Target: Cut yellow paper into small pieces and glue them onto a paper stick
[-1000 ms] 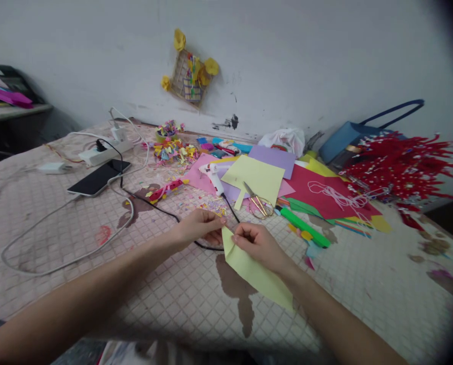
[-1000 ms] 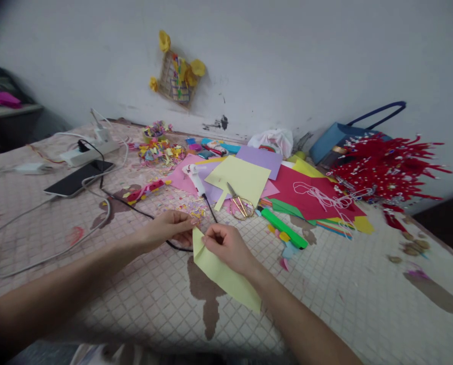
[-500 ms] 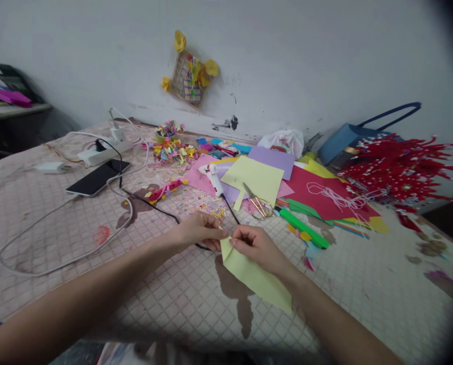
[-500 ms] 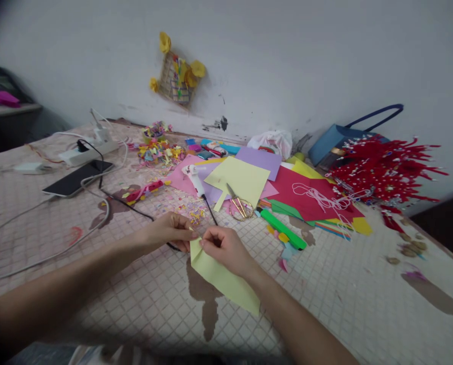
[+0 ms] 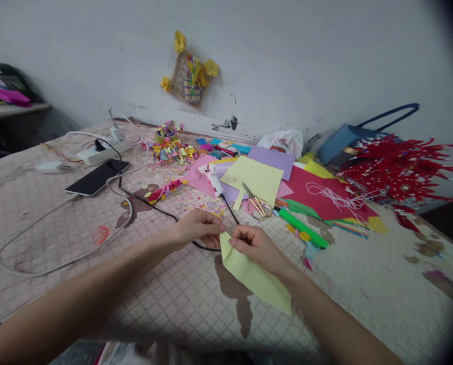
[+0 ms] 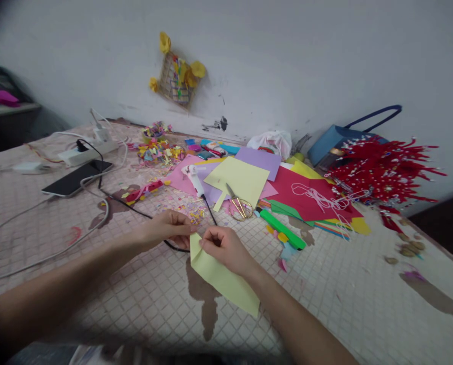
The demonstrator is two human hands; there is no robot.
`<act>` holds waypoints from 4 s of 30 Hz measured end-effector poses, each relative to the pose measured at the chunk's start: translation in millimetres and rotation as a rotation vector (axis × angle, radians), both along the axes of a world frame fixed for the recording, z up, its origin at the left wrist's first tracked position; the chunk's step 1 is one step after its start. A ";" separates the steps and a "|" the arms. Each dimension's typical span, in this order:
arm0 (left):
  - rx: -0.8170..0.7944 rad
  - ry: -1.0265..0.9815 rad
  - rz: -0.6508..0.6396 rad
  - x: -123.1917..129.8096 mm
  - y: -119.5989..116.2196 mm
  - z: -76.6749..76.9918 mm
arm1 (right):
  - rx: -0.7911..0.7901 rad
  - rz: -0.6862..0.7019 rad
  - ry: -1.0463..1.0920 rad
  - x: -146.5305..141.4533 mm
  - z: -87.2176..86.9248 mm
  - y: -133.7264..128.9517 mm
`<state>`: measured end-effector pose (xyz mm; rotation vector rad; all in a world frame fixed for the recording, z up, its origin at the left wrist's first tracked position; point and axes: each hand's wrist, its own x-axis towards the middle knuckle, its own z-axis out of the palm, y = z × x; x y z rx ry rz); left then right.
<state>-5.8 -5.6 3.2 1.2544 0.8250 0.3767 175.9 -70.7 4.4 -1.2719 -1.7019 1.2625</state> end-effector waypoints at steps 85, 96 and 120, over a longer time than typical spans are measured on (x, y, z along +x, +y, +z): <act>0.092 -0.074 -0.008 3.1 0.1 -5.5 | -0.049 -0.069 0.110 -5.5 -7.8 -3.2; 0.052 -0.048 -0.018 0.9 0.3 -2.3 | -0.026 -0.031 0.094 -5.7 -9.5 -2.1; -0.010 0.010 0.042 2.4 -0.1 -0.2 | -0.007 -0.012 0.084 -6.1 -10.5 -2.6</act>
